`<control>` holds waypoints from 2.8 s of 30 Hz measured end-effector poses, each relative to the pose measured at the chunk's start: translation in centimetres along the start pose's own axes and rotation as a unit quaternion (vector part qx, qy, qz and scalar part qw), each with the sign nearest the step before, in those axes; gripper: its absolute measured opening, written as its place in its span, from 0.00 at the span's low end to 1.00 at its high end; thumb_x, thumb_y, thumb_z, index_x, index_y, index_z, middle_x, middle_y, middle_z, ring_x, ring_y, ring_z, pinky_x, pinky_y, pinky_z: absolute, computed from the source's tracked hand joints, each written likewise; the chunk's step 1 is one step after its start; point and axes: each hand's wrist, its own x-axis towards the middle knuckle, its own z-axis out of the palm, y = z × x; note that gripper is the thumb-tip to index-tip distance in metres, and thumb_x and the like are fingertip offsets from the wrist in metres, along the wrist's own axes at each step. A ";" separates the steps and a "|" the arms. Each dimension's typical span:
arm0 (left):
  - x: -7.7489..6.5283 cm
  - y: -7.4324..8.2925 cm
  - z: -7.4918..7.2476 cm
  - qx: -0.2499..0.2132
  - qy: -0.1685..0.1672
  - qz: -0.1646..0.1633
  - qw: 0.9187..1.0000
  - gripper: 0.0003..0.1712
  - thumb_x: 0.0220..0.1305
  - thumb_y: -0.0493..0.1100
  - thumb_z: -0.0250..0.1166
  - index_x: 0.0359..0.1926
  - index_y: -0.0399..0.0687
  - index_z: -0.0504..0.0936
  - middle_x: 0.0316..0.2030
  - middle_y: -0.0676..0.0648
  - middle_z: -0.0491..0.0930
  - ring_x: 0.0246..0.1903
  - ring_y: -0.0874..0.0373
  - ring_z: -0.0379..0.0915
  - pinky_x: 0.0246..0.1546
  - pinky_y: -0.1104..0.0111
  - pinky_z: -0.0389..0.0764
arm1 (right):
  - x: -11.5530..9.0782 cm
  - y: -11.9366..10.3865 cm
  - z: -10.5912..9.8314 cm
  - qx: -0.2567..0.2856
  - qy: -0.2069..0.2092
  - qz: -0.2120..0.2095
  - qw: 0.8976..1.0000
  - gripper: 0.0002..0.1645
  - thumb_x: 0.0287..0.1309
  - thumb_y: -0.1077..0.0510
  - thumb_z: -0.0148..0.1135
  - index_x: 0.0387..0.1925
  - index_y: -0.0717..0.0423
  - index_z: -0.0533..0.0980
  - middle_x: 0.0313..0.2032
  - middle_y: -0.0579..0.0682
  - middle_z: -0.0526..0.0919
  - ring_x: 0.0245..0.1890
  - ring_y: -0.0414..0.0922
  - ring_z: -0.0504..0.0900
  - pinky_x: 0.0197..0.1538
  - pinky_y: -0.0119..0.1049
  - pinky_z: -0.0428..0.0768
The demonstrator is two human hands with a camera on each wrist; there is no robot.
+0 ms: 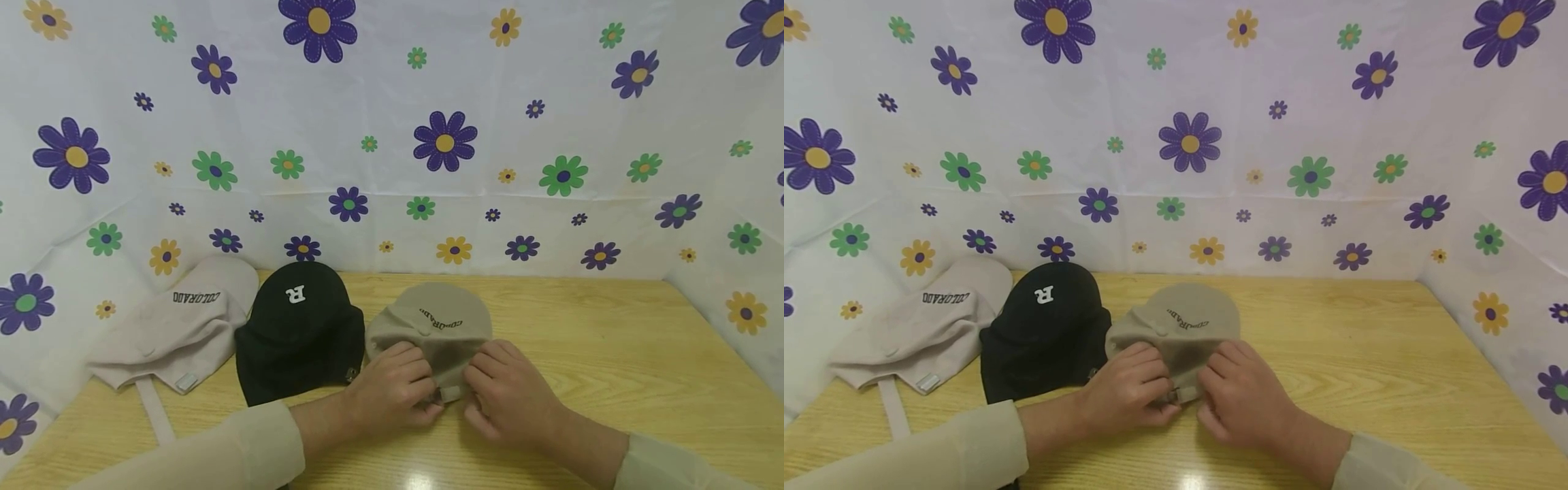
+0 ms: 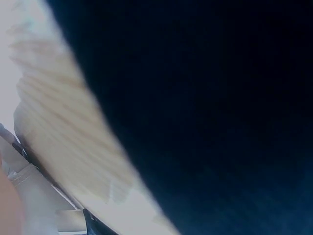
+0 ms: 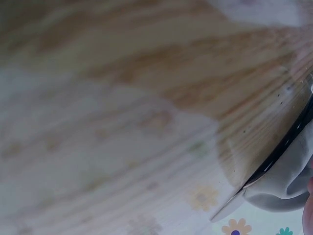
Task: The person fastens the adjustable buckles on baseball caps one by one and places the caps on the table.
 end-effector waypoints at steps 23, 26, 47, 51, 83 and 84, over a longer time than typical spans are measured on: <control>0.0 -0.2 0.2 -0.008 0.009 0.009 1.000 0.15 0.56 0.48 0.69 0.19 0.52 0.75 0.22 0.56 0.74 0.27 0.61 0.70 0.36 0.69 0.72 | 0.5 -0.5 0.3 0.048 0.013 -0.065 0.997 0.08 0.57 0.54 0.63 0.37 0.52 0.82 0.36 0.44 0.82 0.39 0.45 0.78 0.52 0.40 0.75; 0.0 -0.2 0.1 -0.006 0.010 0.011 1.000 0.14 0.55 0.48 0.69 0.19 0.52 0.76 0.22 0.56 0.74 0.27 0.61 0.70 0.36 0.69 0.73 | 0.5 -0.5 0.4 0.051 0.019 -0.069 0.996 0.08 0.61 0.54 0.61 0.36 0.53 0.82 0.36 0.44 0.82 0.39 0.44 0.79 0.52 0.40 0.75; 0.0 -0.1 0.1 -0.004 0.021 0.015 1.000 0.14 0.54 0.48 0.70 0.18 0.53 0.76 0.22 0.57 0.74 0.27 0.62 0.71 0.38 0.69 0.75 | 0.3 -0.4 0.3 0.049 0.001 -0.075 0.996 0.07 0.62 0.55 0.63 0.35 0.52 0.84 0.35 0.43 0.83 0.40 0.43 0.78 0.53 0.38 0.74; 0.0 -0.1 0.1 -0.004 0.023 0.013 1.000 0.14 0.53 0.48 0.71 0.18 0.53 0.76 0.21 0.57 0.74 0.26 0.62 0.71 0.38 0.69 0.76 | 0.3 -0.4 0.3 0.048 0.001 -0.076 0.996 0.08 0.64 0.55 0.61 0.34 0.52 0.83 0.34 0.43 0.83 0.40 0.43 0.78 0.52 0.38 0.74; -0.1 -0.2 0.1 0.005 0.016 0.017 1.000 0.14 0.54 0.49 0.71 0.19 0.53 0.76 0.22 0.57 0.74 0.27 0.62 0.71 0.40 0.69 0.77 | 0.4 -0.3 0.4 0.039 0.031 -0.086 0.995 0.18 0.71 0.55 0.47 0.30 0.52 0.82 0.31 0.43 0.81 0.37 0.44 0.78 0.51 0.39 0.74; -0.1 -0.2 0.1 0.005 0.017 0.017 1.000 0.14 0.54 0.49 0.71 0.19 0.53 0.76 0.22 0.57 0.74 0.27 0.62 0.71 0.40 0.69 0.77 | 0.4 -0.3 0.4 0.039 0.030 -0.086 0.995 0.18 0.71 0.55 0.47 0.30 0.51 0.82 0.31 0.43 0.81 0.37 0.44 0.78 0.51 0.39 0.74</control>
